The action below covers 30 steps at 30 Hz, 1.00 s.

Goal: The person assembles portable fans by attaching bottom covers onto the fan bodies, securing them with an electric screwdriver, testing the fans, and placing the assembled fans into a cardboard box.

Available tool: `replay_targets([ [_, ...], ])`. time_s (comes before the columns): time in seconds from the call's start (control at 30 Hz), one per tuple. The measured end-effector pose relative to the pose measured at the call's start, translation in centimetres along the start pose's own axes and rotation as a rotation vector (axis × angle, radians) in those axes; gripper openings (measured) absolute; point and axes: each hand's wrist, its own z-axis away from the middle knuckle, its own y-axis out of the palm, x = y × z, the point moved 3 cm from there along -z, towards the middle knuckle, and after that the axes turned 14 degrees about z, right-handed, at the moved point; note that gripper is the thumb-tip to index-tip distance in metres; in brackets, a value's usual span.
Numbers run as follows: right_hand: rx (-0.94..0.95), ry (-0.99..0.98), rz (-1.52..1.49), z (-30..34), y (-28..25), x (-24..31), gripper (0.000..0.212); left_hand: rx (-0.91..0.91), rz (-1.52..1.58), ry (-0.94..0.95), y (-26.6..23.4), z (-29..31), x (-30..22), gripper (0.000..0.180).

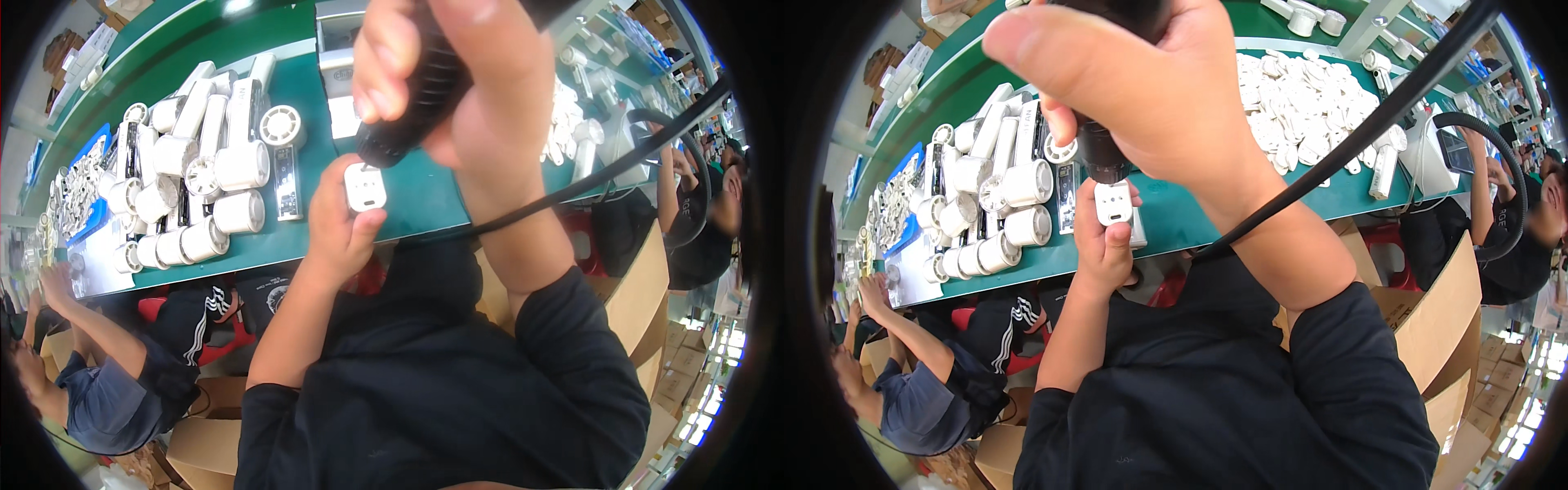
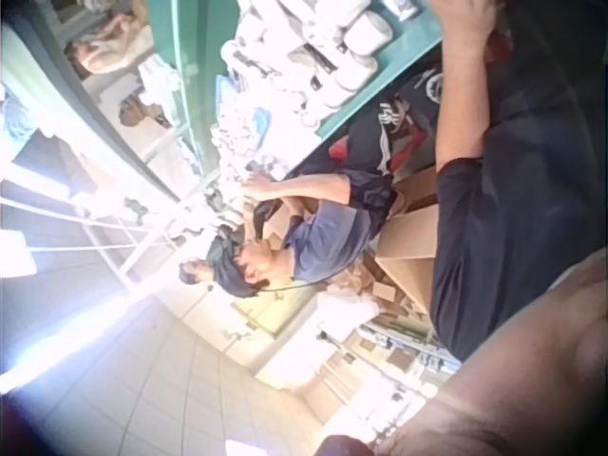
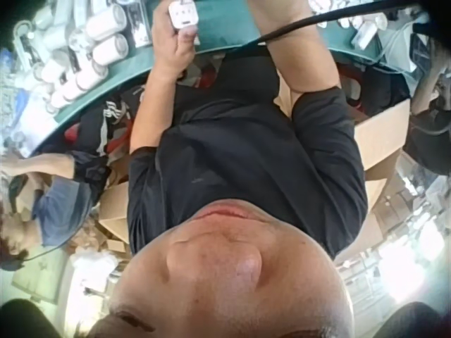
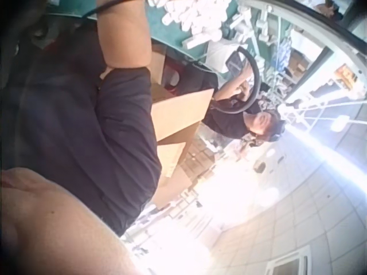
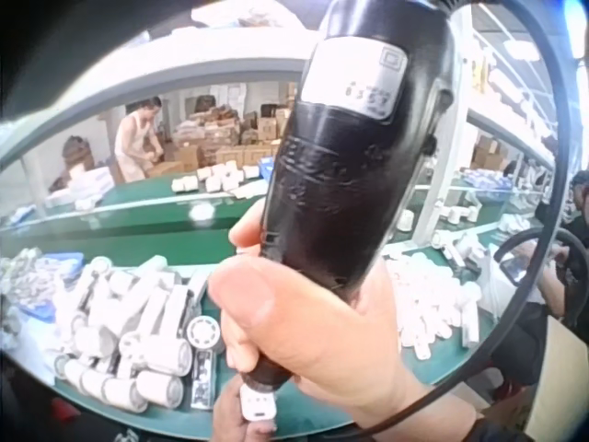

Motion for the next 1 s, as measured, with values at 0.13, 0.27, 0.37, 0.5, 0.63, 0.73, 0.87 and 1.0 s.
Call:
replay_targets([
  [0.13, 0.072, -0.049, 0.012, -0.2, -0.3, 0.2, 0.042, -0.083, 0.081, -0.028, -0.1, 0.4, 0.4, 0.068],
  [0.27, 0.205, -0.206, -0.035, -2.9, -1.8, -1.1, 0.036, -0.109, 0.067, 0.024, -0.1, 0.2, 0.9, 0.073],
  [0.37, 0.227, -0.205, 0.21, -4.4, -2.7, -3.4, 0.035, -0.104, 0.149, 0.047, -0.3, -0.2, 0.2, 0.072],
  [0.5, 0.115, -0.427, 0.369, -3.6, -5.3, -4.3, 0.034, -0.101, 0.18, 0.081, -0.1, -0.5, -0.5, 0.068],
  [0.63, -0.201, -0.248, 0.987, 3.2, -10.8, -9.7, 0.026, -0.235, 0.201, 0.269, -1.5, 2.5, -2.5, 0.068],
  [0.73, -0.061, -0.01, 1.099, 7.3, -13.9, -15.2, 0.019, -0.258, 0.269, 0.307, -1.6, 5.5, -4.6, 0.069],
  [0.87, -0.055, -0.274, 1.389, 7.8, -13.8, -18.9, 0.021, -0.323, 0.206, 0.259, -2.3, 10.6, -6.1, 0.064],
  [1.0, -0.049, -0.176, 1.341, 8.3, -14.6, -18.3, 0.014, -0.301, 0.227, 0.162, -2.1, 14.2, -6.7, 0.056],
])
